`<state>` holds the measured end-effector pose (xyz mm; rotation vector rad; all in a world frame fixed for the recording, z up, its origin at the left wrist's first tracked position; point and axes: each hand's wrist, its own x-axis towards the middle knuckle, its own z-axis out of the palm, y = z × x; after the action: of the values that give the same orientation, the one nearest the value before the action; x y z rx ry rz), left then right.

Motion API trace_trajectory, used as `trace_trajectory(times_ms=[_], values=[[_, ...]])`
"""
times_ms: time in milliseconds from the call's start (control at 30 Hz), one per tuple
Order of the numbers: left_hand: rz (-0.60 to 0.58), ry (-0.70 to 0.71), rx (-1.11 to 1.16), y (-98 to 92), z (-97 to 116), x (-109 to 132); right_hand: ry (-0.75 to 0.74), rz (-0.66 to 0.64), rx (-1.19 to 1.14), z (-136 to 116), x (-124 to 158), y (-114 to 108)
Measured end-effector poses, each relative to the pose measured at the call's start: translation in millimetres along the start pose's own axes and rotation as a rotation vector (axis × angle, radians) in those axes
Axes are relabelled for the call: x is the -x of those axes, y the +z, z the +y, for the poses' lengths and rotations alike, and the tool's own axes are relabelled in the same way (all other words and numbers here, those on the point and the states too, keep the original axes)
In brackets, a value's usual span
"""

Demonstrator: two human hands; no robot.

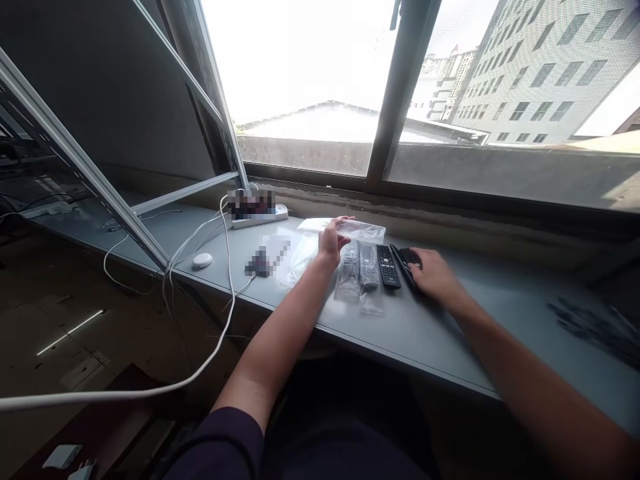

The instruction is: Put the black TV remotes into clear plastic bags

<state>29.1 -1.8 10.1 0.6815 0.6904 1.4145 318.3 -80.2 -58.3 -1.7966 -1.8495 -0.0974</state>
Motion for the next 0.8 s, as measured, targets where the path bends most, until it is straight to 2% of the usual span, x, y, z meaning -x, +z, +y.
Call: trace_trajectory(times_ms=[200, 333, 567, 700, 800], values=[[-0.001, 0.108, -0.071, 3.6, -2, 8, 0.184, -0.08, 0.038, -4, -1, -23], [-0.012, 0.178, -0.132, 5.2, -2, 12, 0.27, -0.131, 0.065, -5, -3, -30], [0.015, 0.244, -0.172, 7.9, 2, 18, 0.337, -0.023, 0.151, 3, -7, -40], [0.012, 0.227, -0.182, 9.8, 2, 20, 0.406, 0.023, 0.084, 0, -8, -46], [0.003, 0.216, -0.181, 11.5, 1, 20, 0.436, 0.024, -0.05, -2, -8, -47]])
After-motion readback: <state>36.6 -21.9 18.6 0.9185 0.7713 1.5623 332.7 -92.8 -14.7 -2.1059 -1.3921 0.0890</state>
